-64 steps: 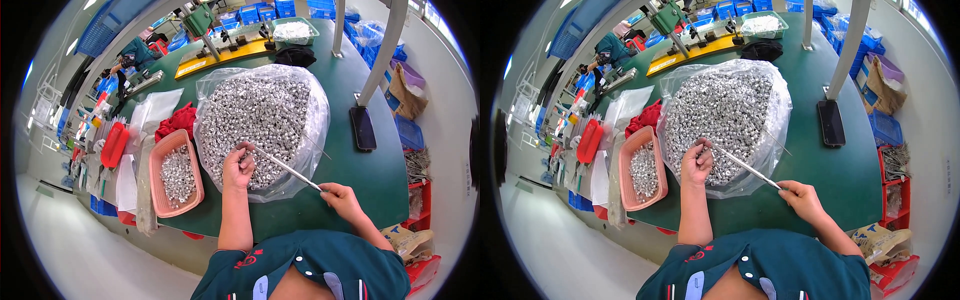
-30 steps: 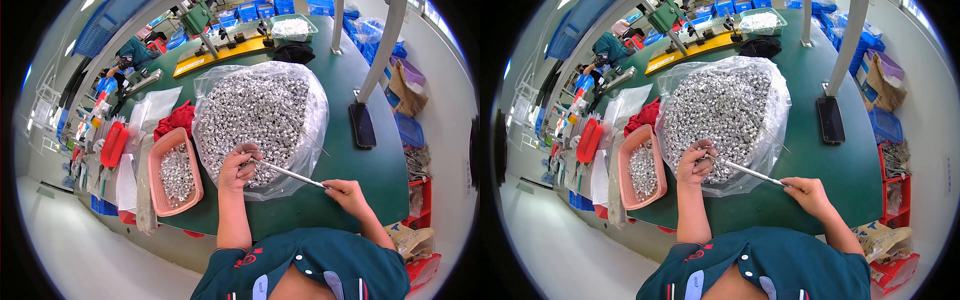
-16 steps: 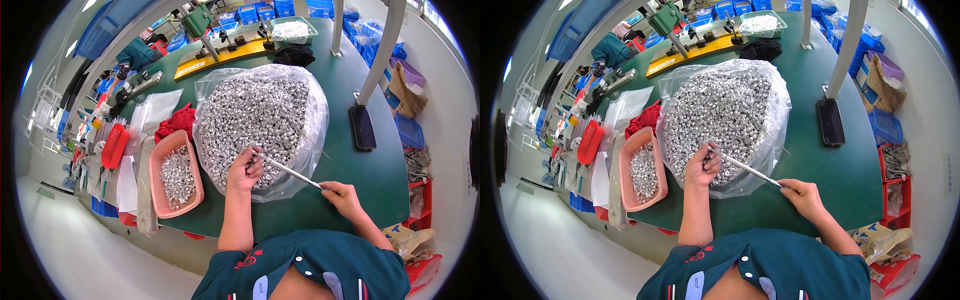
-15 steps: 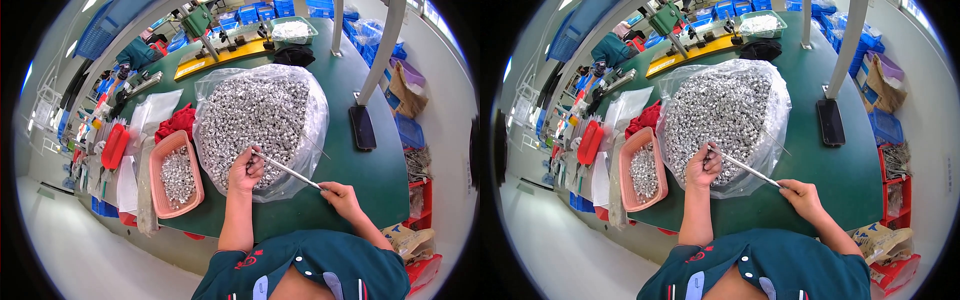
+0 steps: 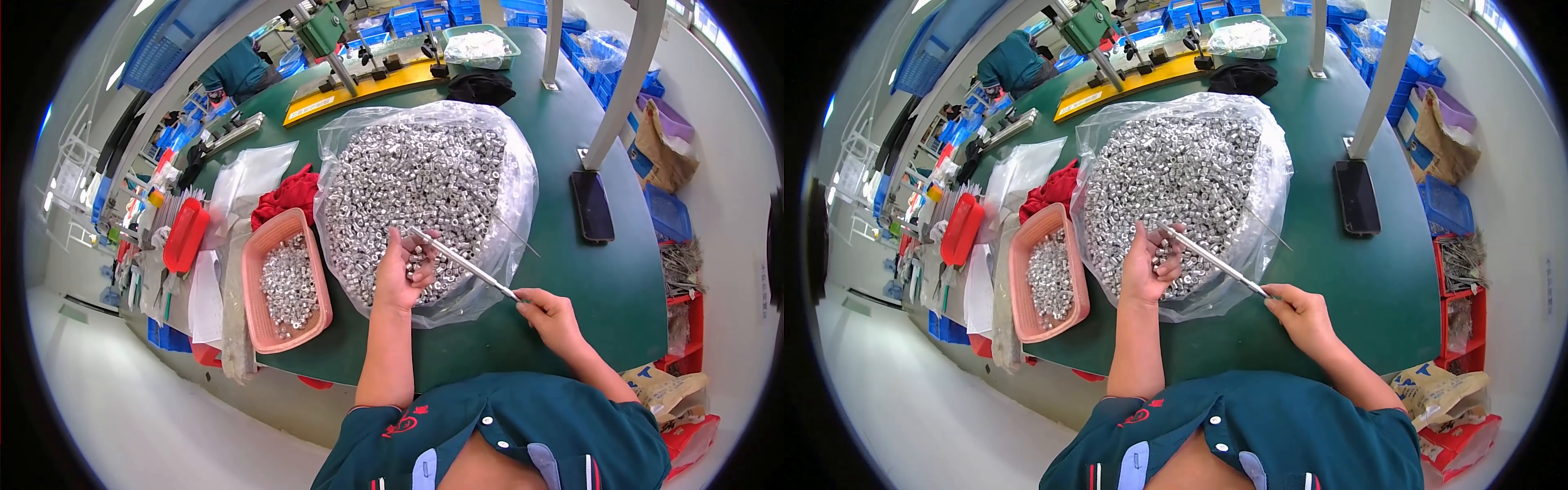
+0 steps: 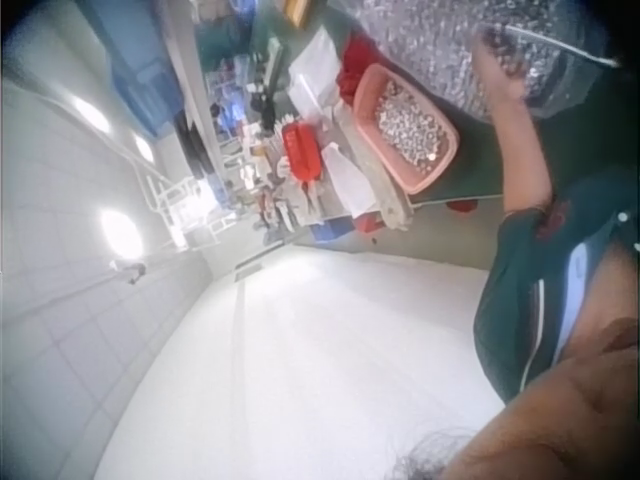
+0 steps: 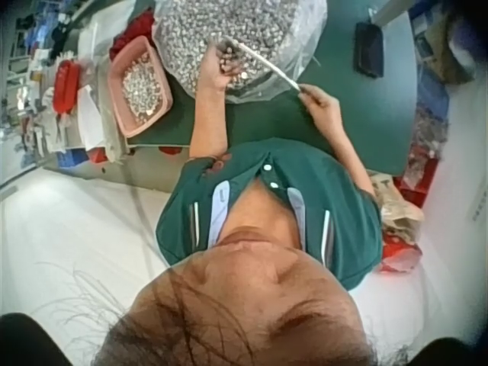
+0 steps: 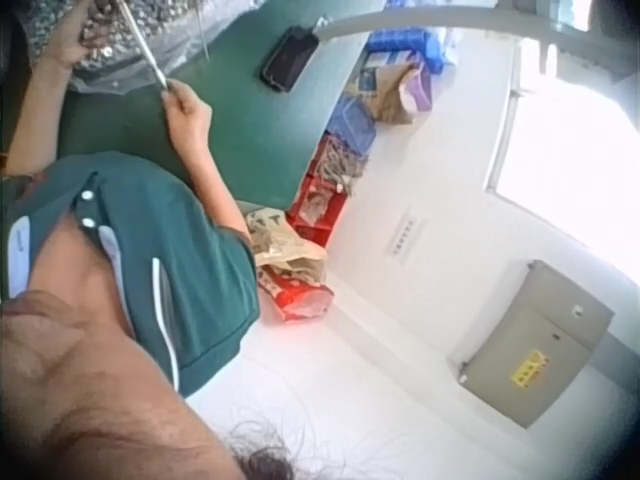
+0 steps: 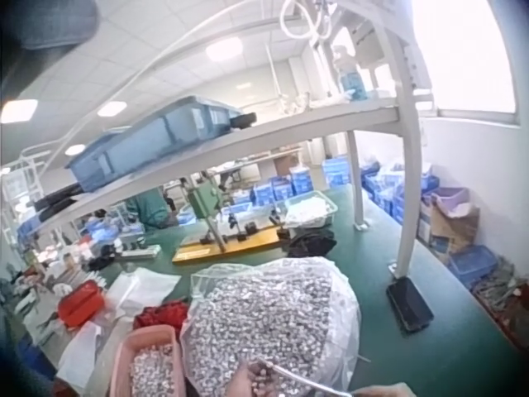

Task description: The person threads small metal washers onto a thin metal rod by hand, taking them from a plastic tray.

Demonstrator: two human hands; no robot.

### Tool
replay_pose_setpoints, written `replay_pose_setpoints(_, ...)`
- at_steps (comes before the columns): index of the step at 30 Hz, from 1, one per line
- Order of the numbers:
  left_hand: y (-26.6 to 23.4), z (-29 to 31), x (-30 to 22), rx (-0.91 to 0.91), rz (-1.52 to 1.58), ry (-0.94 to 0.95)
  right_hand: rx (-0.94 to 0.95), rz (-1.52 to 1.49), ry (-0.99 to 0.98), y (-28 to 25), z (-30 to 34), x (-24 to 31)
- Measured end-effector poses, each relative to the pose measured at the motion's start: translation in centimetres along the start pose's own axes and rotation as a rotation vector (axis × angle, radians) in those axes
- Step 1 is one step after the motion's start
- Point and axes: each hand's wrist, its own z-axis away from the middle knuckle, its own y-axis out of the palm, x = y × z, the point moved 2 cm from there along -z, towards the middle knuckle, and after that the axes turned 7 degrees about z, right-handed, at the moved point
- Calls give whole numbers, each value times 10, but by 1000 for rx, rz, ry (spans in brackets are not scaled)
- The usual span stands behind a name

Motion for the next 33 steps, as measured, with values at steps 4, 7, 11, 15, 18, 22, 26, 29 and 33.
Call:
replay_pose_setpoints(4,-12,1,-5,12,28,26,-5,-25,16,-6,2,-3)
replay_pose_setpoints(7,-18,-1,-9,-29,34,75,5,-5,47,-11,6,-4)
replay_pose_setpoints(11,-17,-1,-12,-22,31,143,42,44,52,-13,10,1)
replay_pose_setpoints(15,-12,-1,-7,18,47,157,27,86,15,-10,10,1)
replay_pose_setpoints(18,-12,-2,-3,31,75,165,11,124,12,-8,10,1)
replay_pose_setpoints(22,-20,-4,-3,57,166,125,10,168,-27,-8,12,4)
replay_pose_setpoints(26,-20,-4,-3,97,189,128,6,144,-11,-5,11,0)
replay_pose_setpoints(29,-18,-4,-3,121,204,107,-2,132,-1,-4,11,-1)
replay_pose_setpoints(33,-23,-6,-3,182,206,52,-3,116,-29,-2,11,-1)
